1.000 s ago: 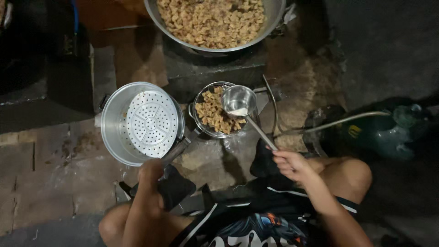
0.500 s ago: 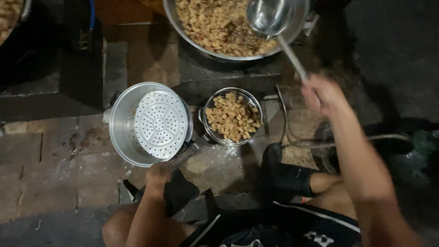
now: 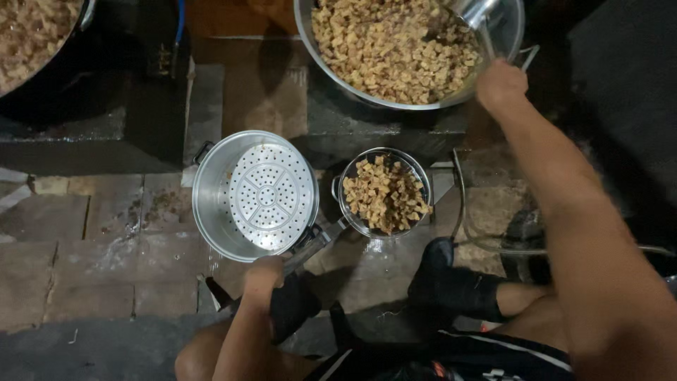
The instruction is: The person scoops fried snacks from a large wok using a metal ladle and transfers them into a handheld strainer. They then pour the snacks from the strainer into a plastic-lined container held between their legs and use a small ladle to scoop oil.
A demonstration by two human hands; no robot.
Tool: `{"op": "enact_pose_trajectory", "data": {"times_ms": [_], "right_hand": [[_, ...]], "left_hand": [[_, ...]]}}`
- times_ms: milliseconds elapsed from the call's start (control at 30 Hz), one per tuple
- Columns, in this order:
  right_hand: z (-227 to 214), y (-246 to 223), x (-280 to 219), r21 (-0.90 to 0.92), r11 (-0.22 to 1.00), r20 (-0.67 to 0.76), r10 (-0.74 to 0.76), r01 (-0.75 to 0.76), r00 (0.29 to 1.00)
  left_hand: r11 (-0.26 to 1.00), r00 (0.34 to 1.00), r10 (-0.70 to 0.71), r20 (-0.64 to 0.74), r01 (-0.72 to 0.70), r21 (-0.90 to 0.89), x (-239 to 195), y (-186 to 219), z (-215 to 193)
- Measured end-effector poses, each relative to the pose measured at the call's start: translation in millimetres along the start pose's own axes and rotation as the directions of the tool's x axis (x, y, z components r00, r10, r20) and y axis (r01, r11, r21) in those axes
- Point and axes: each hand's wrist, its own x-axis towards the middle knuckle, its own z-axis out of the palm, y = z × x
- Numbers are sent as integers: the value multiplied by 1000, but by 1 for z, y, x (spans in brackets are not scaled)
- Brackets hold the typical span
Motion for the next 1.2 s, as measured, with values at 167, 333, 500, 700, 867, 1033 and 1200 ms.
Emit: {"op": "enact_pose_trajectory", "data": {"times_ms": [167, 333, 500, 700, 867, 1033, 1200], "right_hand": [[-16, -6, -33, 96, 995, 282, 6, -34, 959], [21, -10, -26, 602, 784, 368, -103, -153, 924], [63, -11, 9, 791, 300, 602, -224, -534, 767], [62, 2, 0, 635, -61, 638, -521, -770, 567], [39, 18, -38, 569, -242, 544, -606, -786, 580], [27, 25, -74, 598, -295, 517, -569, -745, 640], [5, 42, -117, 596, -334, 480, -580, -730, 658]], "left_hand": [[995, 994, 96, -58, -93, 48, -11, 11, -5], [999, 998, 50, -34, -50, -4, -17, 15, -16], [998, 998, -67, 18, 68, -10, -8, 15, -14], [997, 997, -77, 19, 77, 9, 12, 7, -6], [999, 1000, -22, -22, 23, 22, 17, -2, -4], [995, 999, 14, 42, -18, 102, 20, -4, -8], [994, 993, 44, -108, -32, 108, 29, -12, 5]]}}
